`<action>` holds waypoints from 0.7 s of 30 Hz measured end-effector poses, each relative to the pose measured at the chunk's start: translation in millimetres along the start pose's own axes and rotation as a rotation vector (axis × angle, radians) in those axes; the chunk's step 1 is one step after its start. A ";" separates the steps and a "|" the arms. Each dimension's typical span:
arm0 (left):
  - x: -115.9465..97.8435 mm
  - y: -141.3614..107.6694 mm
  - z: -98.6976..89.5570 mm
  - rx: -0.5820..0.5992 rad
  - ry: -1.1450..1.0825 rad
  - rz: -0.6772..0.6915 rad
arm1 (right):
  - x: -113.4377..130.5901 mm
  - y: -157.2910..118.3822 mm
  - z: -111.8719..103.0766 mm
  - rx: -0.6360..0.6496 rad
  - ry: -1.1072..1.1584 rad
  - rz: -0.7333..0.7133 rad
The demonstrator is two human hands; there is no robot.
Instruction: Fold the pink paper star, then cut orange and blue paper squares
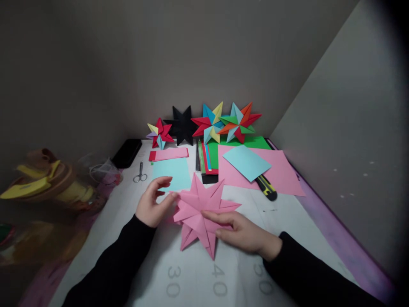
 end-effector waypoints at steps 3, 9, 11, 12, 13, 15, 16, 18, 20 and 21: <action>-28.8 -5.8 -5.4 0.028 0.296 0.472 | 0.9 -0.8 1.0 0.005 -0.008 -0.011; -41.7 -15.7 2.6 0.022 0.515 0.735 | 2.5 -2.4 4.0 0.029 -0.035 -0.015; -40.4 -16.4 5.3 0.033 0.512 0.748 | 2.0 -2.6 4.2 0.029 -0.038 -0.011; -39.4 -16.4 6.2 0.041 0.511 0.747 | 1.8 -2.7 4.4 0.031 -0.038 -0.012; -38.3 -16.2 7.0 0.050 0.513 0.741 | 1.6 -2.8 4.7 0.034 -0.036 -0.013; -36.7 -15.6 8.2 0.065 0.527 0.730 | 1.6 -2.9 5.4 0.043 -0.028 -0.016; -36.3 -15.3 8.8 0.071 0.532 0.728 | 1.7 -2.9 5.8 0.046 -0.024 -0.016; -36.8 -15.1 9.6 0.081 0.523 0.733 | 2.7 -2.9 6.7 0.056 -0.023 -0.021; -38.4 -14.9 9.5 0.074 0.506 0.745 | 4.4 -2.8 7.7 0.065 -0.024 -0.032; -39.4 -15.0 9.4 0.069 0.503 0.757 | 5.0 -2.8 8.0 0.068 -0.023 -0.037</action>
Point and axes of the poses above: each hand's wrist, its own y-axis towards the middle knuckle, its own z-axis out of the palm, x = y × z, the point moved 5 cm from there along y, towards the middle knuckle, and after that the axes turned 12 degrees about -x, right-handed, at the moved point
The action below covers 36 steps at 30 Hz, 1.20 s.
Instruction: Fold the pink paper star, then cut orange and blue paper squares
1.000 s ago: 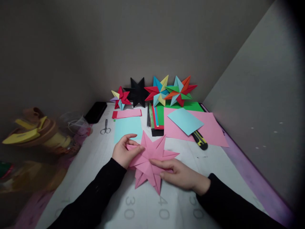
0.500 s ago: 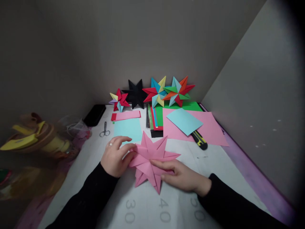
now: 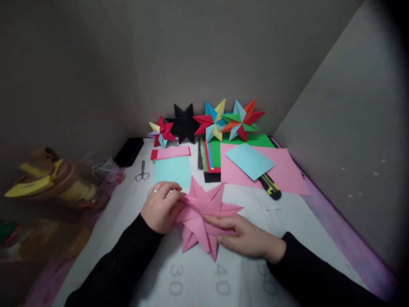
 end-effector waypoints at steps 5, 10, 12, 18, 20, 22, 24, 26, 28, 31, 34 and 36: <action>-4.4 -1.5 -3.7 -0.037 0.019 0.126 | -0.8 0.2 -1.0 -0.018 -0.008 -0.005; -3.1 -4.0 -5.0 -0.003 -0.131 0.150 | -4.0 0.3 -3.2 -0.063 -0.004 0.010; -2.3 -2.5 -5.7 -0.002 -0.199 0.131 | -4.4 0.3 -3.7 -0.077 -0.001 0.009; 0.6 -0.7 -3.2 -0.007 -0.264 0.094 | -4.9 0.4 -3.9 -0.082 -0.002 0.005; 2.3 -2.1 -0.8 0.001 -0.261 0.076 | -4.6 0.4 -3.9 -0.082 -0.010 -0.002; 4.7 -3.5 1.9 0.019 -0.230 0.050 | -4.1 0.5 -3.5 -0.075 -0.019 -0.006; 7.2 -4.7 4.8 0.048 -0.173 0.033 | -3.5 0.5 -2.8 -0.064 -0.027 -0.010; 9.6 -5.8 7.3 0.076 -0.113 0.029 | -3.0 0.5 -2.1 -0.056 -0.028 -0.007; 11.9 -6.7 9.0 0.094 -0.075 0.022 | -2.9 0.5 -1.6 -0.052 -0.028 0.005; 15.4 -7.3 9.9 0.097 -0.071 -0.011 | -3.0 0.4 -1.1 -0.048 -0.027 0.017; 16.5 -5.1 7.4 0.069 -0.133 -0.022 | -3.4 0.3 -1.1 -0.049 -0.026 0.010; 17.0 -2.3 4.5 0.035 -0.226 -0.046 | -4.2 0.4 -1.0 -0.048 -0.027 0.008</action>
Point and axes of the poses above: each hand's wrist, its own y-axis towards the middle knuckle, its own z-axis out of the palm, x = y × z, the point moved 5 cm from there along y, towards the middle knuckle, and after that the axes turned 12 degrees about -x, right-handed, at the moved point
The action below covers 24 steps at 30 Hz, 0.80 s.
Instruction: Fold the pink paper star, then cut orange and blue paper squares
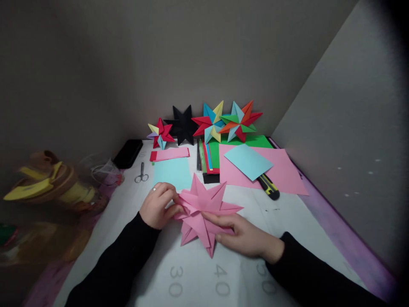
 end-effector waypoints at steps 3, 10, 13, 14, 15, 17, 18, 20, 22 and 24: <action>3.6 3.3 -3.9 -0.065 -0.152 -0.127 | -0.5 0.1 1.2 0.014 -0.003 -0.013; 13.1 -1.0 -0.1 -0.007 -0.176 -0.350 | 2.6 0.5 1.8 0.009 0.008 -0.031; 13.5 -1.9 -0.5 -0.027 -0.203 -0.362 | 3.9 0.3 0.8 -0.002 0.012 -0.019; 13.8 -2.4 -0.2 -0.033 -0.222 -0.379 | 3.9 0.3 0.5 -0.006 0.010 -0.013; 14.0 -2.8 0.3 -0.034 -0.248 -0.398 | 3.7 0.2 0.2 -0.008 0.007 -0.009; 13.5 -3.5 1.4 -0.030 -0.304 -0.427 | 3.3 -0.1 -0.1 -0.009 0.004 -0.010; 13.1 -3.5 1.7 -0.026 -0.328 -0.435 | 3.0 -0.2 -0.1 -0.007 0.005 -0.014; 11.4 -2.3 1.6 -0.015 -0.359 -0.433 | 2.2 -0.5 0.0 -0.002 0.011 -0.018; 8.1 0.0 1.6 0.015 -0.384 -0.407 | 1.2 -0.7 0.1 -0.001 0.017 -0.014; 4.8 2.3 1.6 0.045 -0.405 -0.383 | 0.7 -0.7 0.2 -0.004 0.017 -0.008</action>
Point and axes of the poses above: each hand's wrist, its own y-axis towards the middle knuckle, its own z-axis out of the palm, x = y × z, the point moved 5 cm from there along y, towards the middle knuckle, and after that the axes turned 12 degrees about -x, right-handed, at the moved point
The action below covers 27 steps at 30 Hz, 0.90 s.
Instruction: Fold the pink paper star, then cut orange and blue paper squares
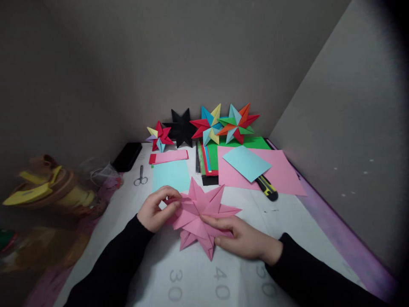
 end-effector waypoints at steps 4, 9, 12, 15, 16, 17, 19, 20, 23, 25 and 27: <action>3.6 0.2 0.4 0.007 0.018 -0.119 | 2.6 0.5 1.3 0.008 -0.010 -0.023; 11.6 0.4 2.6 0.069 -0.013 -0.188 | 8.5 1.3 2.8 0.021 -0.026 -0.101; 5.2 2.4 -1.2 0.037 0.011 -0.023 | 8.5 1.1 2.2 0.013 -0.032 -0.126; -3.7 2.2 -3.5 0.028 0.041 0.115 | 7.1 0.7 1.5 0.006 -0.043 -0.131; -6.7 2.1 -4.0 0.025 0.044 0.147 | 6.9 0.6 1.4 0.008 -0.044 -0.134; -9.8 2.2 -4.3 0.021 0.044 0.175 | 7.0 0.6 1.5 0.011 -0.042 -0.138; -15.5 2.8 -4.5 0.012 0.041 0.226 | 7.4 0.7 1.7 0.016 -0.037 -0.147; -17.9 3.0 -4.5 0.008 0.040 0.249 | 7.7 0.7 1.6 0.015 -0.035 -0.150; -19.8 3.1 -3.9 0.003 0.062 0.267 | 8.3 0.9 1.3 0.012 -0.036 -0.149; -16.4 1.7 -3.0 0.006 0.086 0.220 | 9.2 0.8 1.2 0.012 -0.037 -0.149; -10.3 -0.6 -1.8 0.002 0.112 0.126 | 10.4 0.5 1.4 0.018 -0.038 -0.147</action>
Point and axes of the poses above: each hand's wrist, its own y-axis towards the middle knuckle, its own z-axis out of the palm, x = y × z, the point moved 5 cm from there along y, towards the middle knuckle, and after that the axes turned 12 degrees about -x, right-handed, at the moved point
